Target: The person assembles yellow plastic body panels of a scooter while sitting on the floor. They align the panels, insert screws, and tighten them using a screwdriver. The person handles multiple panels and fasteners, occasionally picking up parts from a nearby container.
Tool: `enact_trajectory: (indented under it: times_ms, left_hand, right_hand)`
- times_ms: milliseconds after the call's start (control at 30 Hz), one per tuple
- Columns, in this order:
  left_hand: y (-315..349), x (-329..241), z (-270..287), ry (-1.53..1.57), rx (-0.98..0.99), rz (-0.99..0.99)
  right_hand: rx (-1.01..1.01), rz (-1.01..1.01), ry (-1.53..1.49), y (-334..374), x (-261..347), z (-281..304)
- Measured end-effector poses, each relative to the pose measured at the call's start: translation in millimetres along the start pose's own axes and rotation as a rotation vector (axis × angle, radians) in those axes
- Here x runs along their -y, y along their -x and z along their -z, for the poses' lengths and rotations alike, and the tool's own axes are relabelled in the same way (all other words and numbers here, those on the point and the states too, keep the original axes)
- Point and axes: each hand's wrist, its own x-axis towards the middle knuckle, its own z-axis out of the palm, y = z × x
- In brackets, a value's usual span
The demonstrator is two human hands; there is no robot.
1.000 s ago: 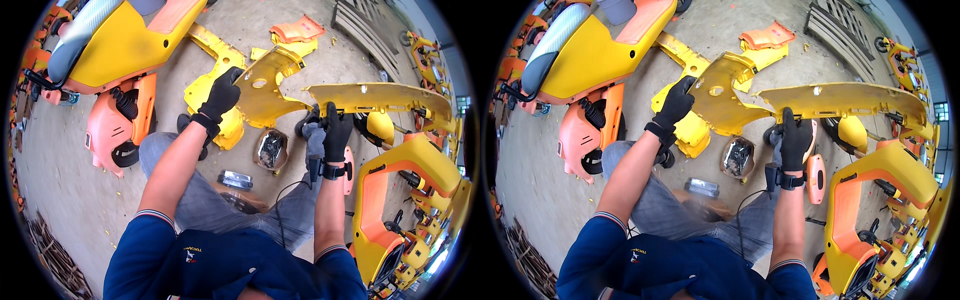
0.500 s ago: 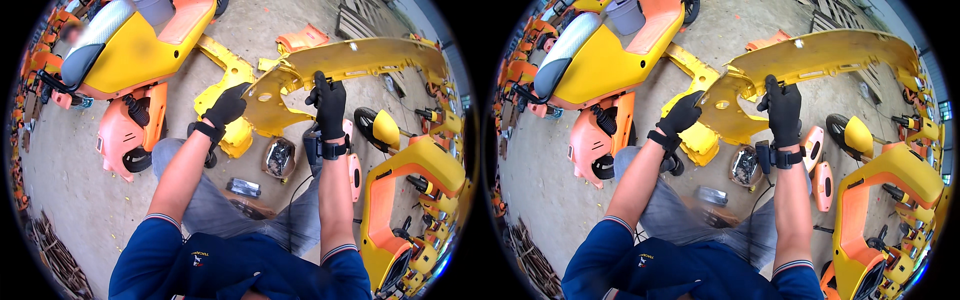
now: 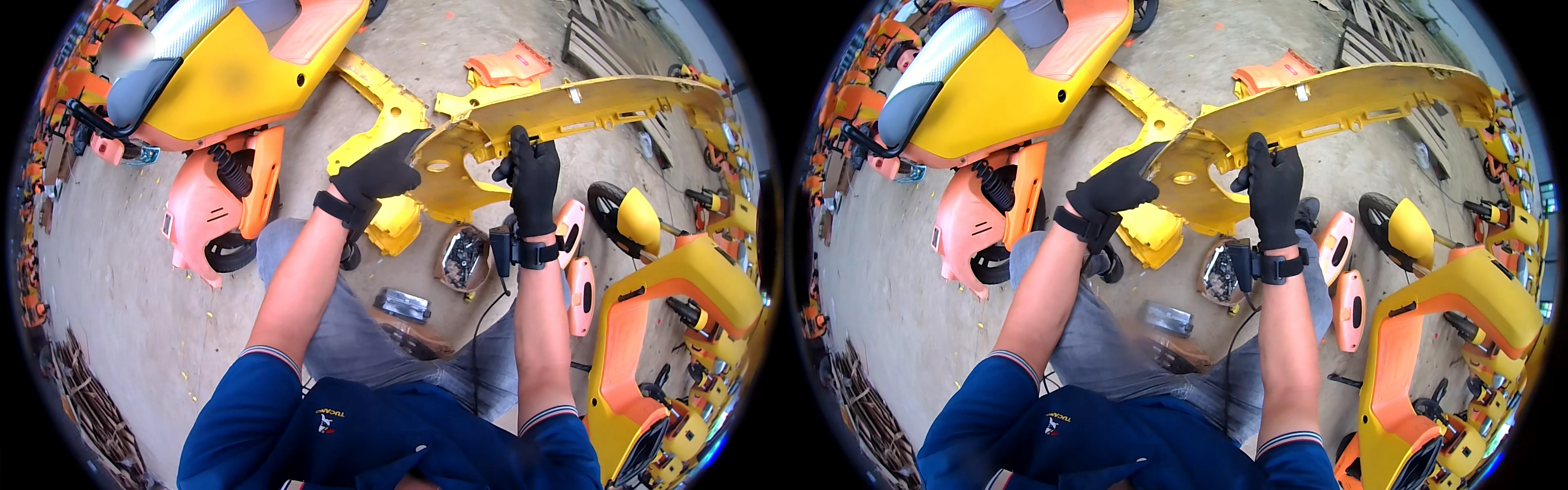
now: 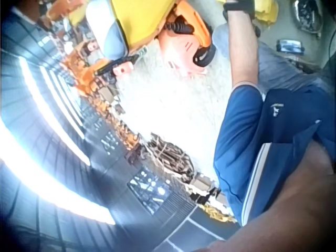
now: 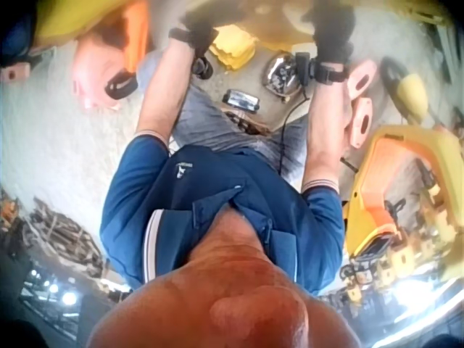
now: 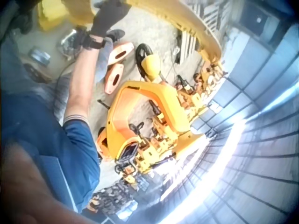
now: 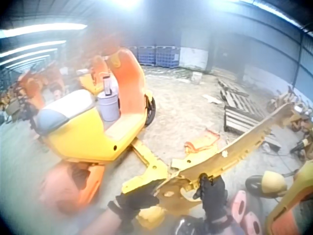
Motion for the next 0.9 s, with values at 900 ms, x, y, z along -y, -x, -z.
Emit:
enact_trajectory:
  times_ms: [900]
  left_hand:
    - [-22,-29,-46,-0.049,-0.524,-0.263]
  right_hand:
    - [0.026,0.008,0.151,-12,17,10]
